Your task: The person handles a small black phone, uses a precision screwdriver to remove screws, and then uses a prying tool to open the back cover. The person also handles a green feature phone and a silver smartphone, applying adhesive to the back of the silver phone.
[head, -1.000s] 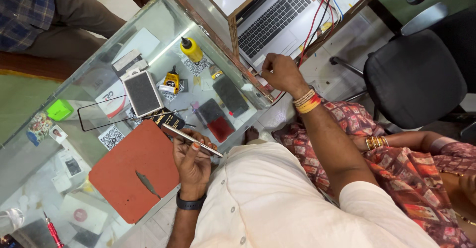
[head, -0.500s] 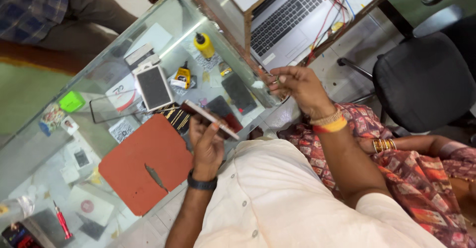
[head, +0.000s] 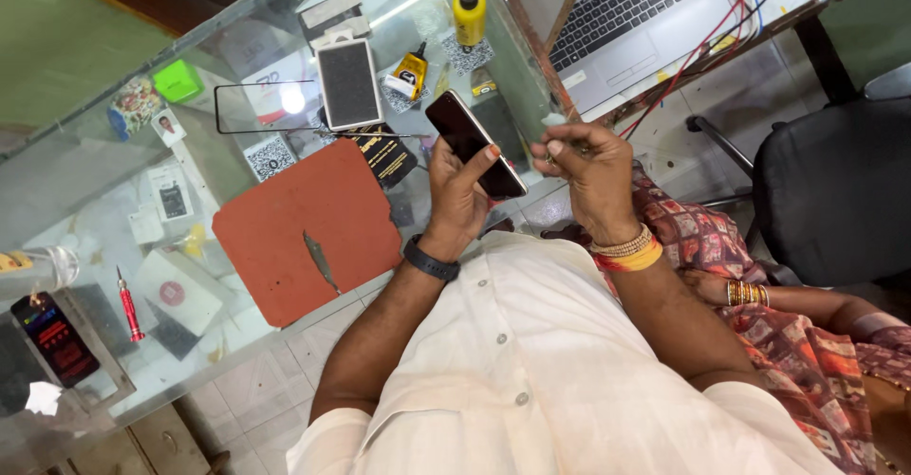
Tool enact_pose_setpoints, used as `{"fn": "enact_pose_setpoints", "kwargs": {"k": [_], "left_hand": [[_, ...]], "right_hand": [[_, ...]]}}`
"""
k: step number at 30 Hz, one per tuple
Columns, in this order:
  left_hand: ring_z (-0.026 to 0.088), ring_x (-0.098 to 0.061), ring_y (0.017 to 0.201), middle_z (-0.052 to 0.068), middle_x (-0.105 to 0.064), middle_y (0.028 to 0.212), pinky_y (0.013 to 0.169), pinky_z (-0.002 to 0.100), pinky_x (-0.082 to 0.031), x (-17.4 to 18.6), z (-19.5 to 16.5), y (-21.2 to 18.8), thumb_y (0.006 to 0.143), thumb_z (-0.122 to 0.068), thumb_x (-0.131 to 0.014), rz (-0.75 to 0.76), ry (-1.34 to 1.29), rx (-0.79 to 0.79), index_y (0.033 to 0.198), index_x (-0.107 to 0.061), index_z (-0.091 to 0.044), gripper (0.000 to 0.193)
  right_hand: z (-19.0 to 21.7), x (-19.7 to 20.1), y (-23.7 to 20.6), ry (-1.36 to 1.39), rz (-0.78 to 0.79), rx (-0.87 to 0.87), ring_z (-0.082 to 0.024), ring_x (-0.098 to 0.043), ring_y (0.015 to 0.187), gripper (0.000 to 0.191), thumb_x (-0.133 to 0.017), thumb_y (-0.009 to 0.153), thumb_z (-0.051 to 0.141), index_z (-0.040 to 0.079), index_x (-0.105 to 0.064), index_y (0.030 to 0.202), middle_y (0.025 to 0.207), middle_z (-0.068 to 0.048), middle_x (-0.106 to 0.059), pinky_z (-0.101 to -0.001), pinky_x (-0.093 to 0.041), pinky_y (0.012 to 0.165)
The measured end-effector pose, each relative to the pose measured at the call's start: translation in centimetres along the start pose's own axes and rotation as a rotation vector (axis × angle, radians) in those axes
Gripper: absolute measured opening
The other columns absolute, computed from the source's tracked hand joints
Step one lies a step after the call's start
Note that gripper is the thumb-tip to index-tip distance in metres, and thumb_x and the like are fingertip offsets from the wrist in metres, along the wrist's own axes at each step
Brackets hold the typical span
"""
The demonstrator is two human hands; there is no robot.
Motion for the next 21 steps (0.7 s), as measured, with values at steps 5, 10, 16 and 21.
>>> {"fn": "enact_pose_setpoints", "kwargs": {"k": [5,10,16,21], "left_hand": [[0.016,-0.065,0.099,0.006,-0.065,0.109,0.088,0.034,-0.057,0.5,0.0,0.3,0.092,0.003,-0.076,0.031,-0.007,-0.021,0.122,-0.054,-0.004,0.038],[0.014,-0.065,0.102,0.006,-0.065,0.112,0.091,0.032,-0.056,0.7,0.0,0.6,0.092,0.004,-0.076,0.015,0.025,-0.048,0.124,-0.055,-0.003,0.039],[0.015,-0.066,0.103,0.006,-0.066,0.112,0.094,0.032,-0.055,0.4,-0.2,0.5,0.091,0.004,-0.075,0.063,-0.025,-0.047,0.125,-0.055,-0.003,0.040],[0.014,-0.065,0.102,0.005,-0.066,0.112,0.092,0.033,-0.055,0.3,-0.3,0.5,0.092,0.005,-0.075,0.065,0.010,-0.057,0.126,-0.055,-0.004,0.041]], "right_hand": [[-0.9,0.3,0.1,-0.118,-0.022,0.042,-0.017,-0.074,0.083,0.013,-0.074,0.093,-0.006,-0.006,-0.071,0.105,0.096,-0.012,-0.073,-0.0299,-0.064,0.072],[-1.0,-0.5,0.0,-0.300,0.039,0.123,-0.010,-0.067,0.073,0.013,-0.076,0.093,-0.005,-0.006,-0.074,0.106,0.088,-0.010,-0.074,-0.0239,-0.054,0.061],[-0.2,-1.7,-0.3,-0.263,0.114,0.099,-0.018,-0.077,0.086,0.016,-0.069,0.094,-0.006,-0.009,-0.071,0.109,0.095,-0.012,-0.076,-0.0281,-0.066,0.076],[0.4,-2.2,-0.5,-0.244,0.126,0.061,-0.021,-0.078,0.093,0.016,-0.067,0.092,-0.008,-0.010,-0.068,0.109,0.100,-0.014,-0.074,-0.0305,-0.067,0.082]]}}
Point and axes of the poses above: each hand's wrist, its own y-axis towards the middle knuckle, its own x-axis out of the back of the hand, z = x × y, the point moved 7 cm from there along y, towards the middle knuckle
